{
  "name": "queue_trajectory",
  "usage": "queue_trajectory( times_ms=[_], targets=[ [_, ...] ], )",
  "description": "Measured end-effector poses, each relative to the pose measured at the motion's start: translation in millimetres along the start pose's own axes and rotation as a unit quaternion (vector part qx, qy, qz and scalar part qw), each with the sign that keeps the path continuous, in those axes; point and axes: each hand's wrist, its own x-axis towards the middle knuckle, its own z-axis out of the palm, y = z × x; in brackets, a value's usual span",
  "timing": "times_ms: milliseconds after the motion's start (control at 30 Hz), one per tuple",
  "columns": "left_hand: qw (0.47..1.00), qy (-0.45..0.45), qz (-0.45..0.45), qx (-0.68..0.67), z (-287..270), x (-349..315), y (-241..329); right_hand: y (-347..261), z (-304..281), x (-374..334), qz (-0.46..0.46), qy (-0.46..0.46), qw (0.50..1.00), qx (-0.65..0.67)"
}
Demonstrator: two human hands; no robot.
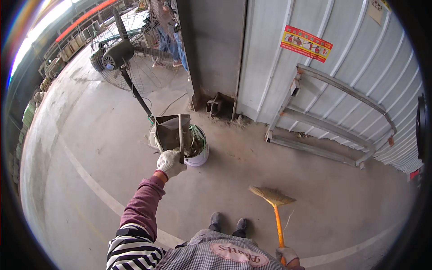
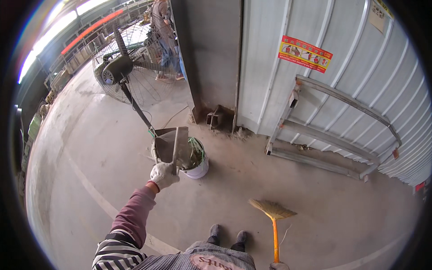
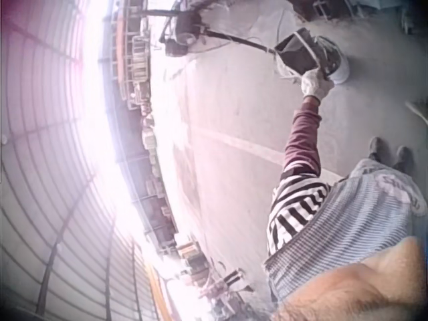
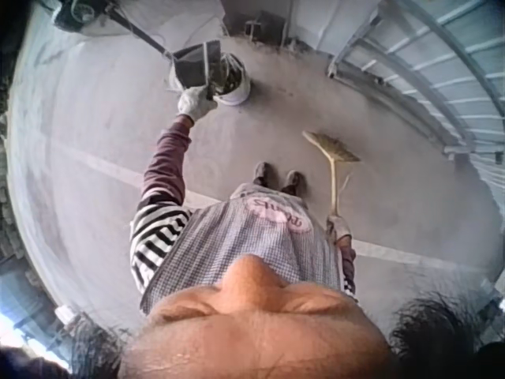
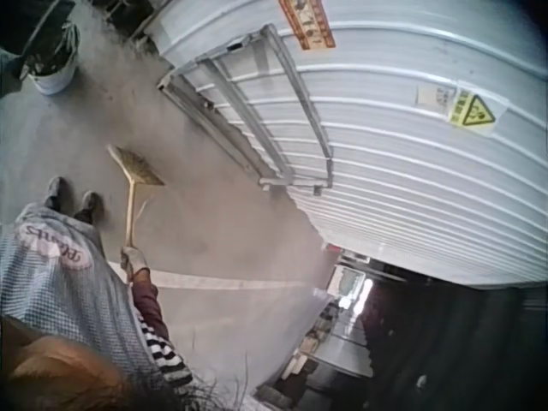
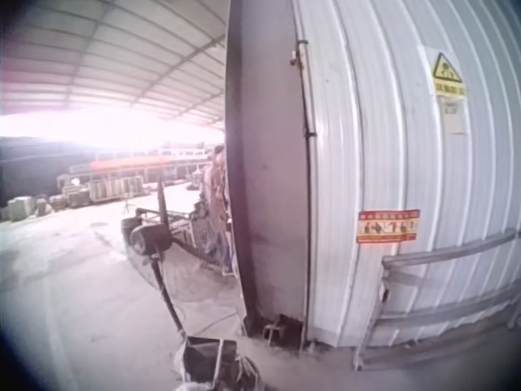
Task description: Sweeping dust and debris into a dustpan and emptying it into a bin in a factory setting.
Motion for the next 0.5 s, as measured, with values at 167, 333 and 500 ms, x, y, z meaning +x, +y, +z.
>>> queue_trajectory(
  times_ms=[167, 333, 500],
  targets=[
    [0.998, -0.052, 0.020, 0.033, 22.0, 0.1, -3.5, -9.5, 3.6, -12.9, -0.023, 0.000, 1.000, -0.009],
    [0.994, -0.065, 0.026, 0.084, 31.4, -6.4, -0.7, 2.4, 5.0, -7.2, -0.072, 0.034, 0.992, -0.093],
    [0.994, -0.061, 0.026, 0.092, 52.2, -16.6, -13.3, -38.2, 47.6, -72.2, -0.108, 0.077, 0.976, -0.175]
  ],
)
